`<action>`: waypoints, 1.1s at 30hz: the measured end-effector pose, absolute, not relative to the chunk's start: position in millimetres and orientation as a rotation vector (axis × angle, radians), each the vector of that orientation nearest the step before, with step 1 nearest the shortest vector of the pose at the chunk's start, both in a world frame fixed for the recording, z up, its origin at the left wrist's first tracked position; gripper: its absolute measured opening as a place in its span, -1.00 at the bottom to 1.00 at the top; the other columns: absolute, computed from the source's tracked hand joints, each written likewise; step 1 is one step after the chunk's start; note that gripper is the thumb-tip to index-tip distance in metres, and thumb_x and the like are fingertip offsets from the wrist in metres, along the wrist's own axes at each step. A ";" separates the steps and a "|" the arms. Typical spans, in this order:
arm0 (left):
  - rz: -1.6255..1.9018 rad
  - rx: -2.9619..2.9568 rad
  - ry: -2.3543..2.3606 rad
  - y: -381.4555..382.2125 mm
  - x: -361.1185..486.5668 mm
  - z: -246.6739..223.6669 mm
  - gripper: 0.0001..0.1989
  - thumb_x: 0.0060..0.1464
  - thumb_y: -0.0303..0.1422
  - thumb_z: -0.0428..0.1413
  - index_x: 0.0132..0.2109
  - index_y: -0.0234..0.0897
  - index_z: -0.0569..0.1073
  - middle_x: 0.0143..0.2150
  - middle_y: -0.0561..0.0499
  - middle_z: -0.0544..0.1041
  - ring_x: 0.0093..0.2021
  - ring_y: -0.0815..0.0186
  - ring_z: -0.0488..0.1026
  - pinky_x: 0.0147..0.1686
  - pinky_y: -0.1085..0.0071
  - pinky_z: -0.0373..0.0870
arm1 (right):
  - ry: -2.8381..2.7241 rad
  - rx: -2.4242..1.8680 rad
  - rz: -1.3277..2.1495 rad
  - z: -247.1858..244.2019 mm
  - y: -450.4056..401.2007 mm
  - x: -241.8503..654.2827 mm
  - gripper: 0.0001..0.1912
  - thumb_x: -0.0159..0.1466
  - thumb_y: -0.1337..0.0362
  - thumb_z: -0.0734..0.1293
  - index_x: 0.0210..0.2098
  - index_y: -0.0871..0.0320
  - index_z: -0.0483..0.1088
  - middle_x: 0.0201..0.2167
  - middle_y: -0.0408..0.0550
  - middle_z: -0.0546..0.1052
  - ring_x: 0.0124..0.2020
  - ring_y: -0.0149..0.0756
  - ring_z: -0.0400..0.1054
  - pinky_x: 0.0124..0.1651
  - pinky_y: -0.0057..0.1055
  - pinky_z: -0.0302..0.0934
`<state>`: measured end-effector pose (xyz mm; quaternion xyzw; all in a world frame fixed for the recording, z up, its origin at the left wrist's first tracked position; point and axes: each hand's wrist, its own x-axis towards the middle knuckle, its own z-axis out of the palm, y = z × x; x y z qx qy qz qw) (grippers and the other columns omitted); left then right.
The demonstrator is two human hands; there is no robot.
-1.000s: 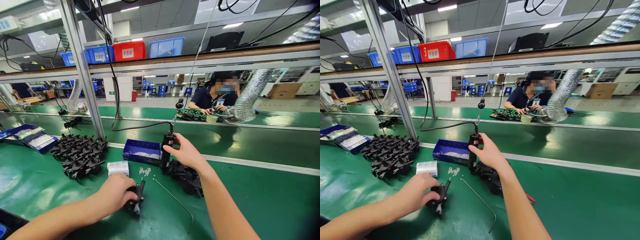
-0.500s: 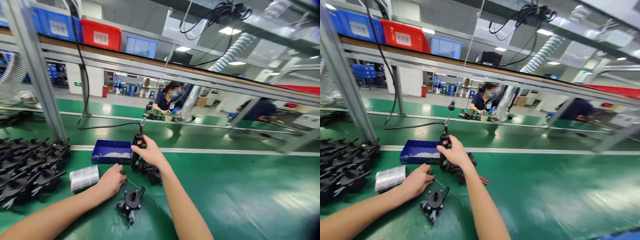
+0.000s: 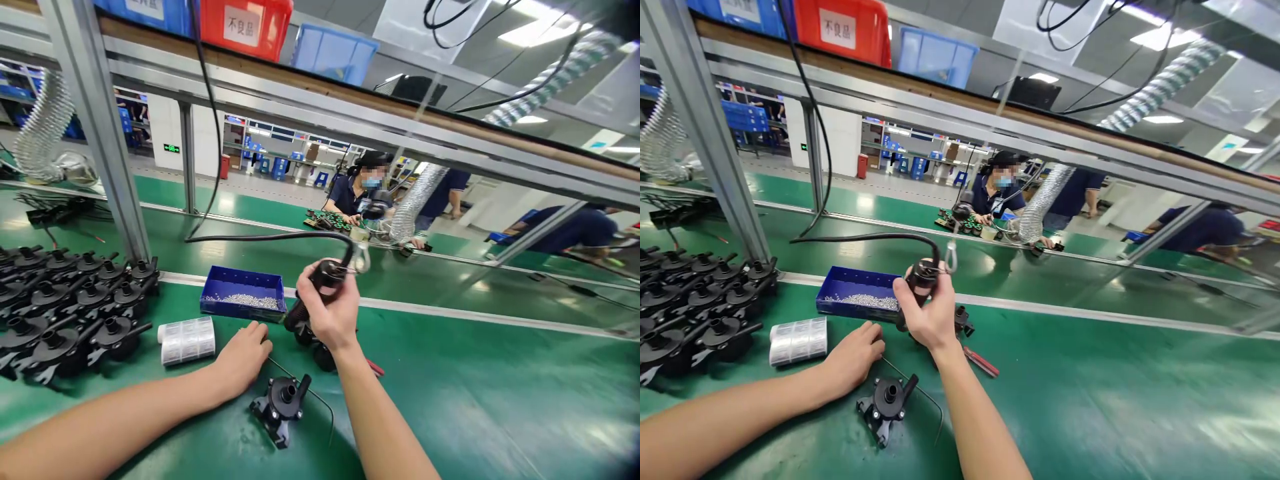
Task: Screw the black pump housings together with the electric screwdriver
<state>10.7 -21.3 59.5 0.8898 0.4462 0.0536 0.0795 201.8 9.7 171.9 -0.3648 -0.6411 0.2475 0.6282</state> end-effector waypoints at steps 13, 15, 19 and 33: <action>0.147 2.658 1.282 -19.1 14.9 66.8 -0.88 0.48 -0.45 0.21 0.04 -0.34 0.66 0.22 -0.22 0.54 0.19 -0.01 0.45 0.13 0.09 0.53 | -1.291 -0.392 1.053 206.6 -43.0 199.8 -0.70 0.39 0.13 0.61 -0.10 0.04 0.46 -0.39 -0.23 0.51 -0.60 -0.28 0.48 -0.51 -0.38 0.35; 0.164 2.647 1.313 -17.0 11.5 72.5 -0.85 0.44 -0.50 0.24 0.08 -0.35 0.64 0.21 -0.23 0.55 0.19 0.00 0.46 0.16 0.11 0.52 | -1.298 -0.399 1.053 208.1 -44.4 200.1 -0.69 0.39 0.13 0.63 -0.10 0.04 0.46 -0.40 -0.22 0.51 -0.60 -0.28 0.49 -0.52 -0.38 0.36; 0.164 2.607 1.368 -9.8 1.8 81.5 -0.84 0.40 -0.58 0.20 -0.05 -0.32 0.68 0.13 -0.22 0.56 0.15 -0.01 0.46 0.09 0.13 0.50 | -1.309 -0.381 1.083 209.8 -43.4 200.4 -0.68 0.36 0.15 0.66 -0.11 0.05 0.48 -0.41 -0.23 0.54 -0.60 -0.24 0.54 -0.53 -0.38 0.40; 0.108 2.800 1.318 -24.2 12.5 75.8 -0.77 0.53 -0.44 0.14 -0.04 -0.32 0.73 0.10 -0.23 0.56 0.14 -0.03 0.41 -0.05 0.11 0.43 | -1.335 -0.312 1.211 209.7 -43.3 195.5 -0.68 0.38 0.15 0.64 -0.10 0.04 0.46 -0.41 -0.24 0.52 -0.61 -0.31 0.50 -0.53 -0.43 0.38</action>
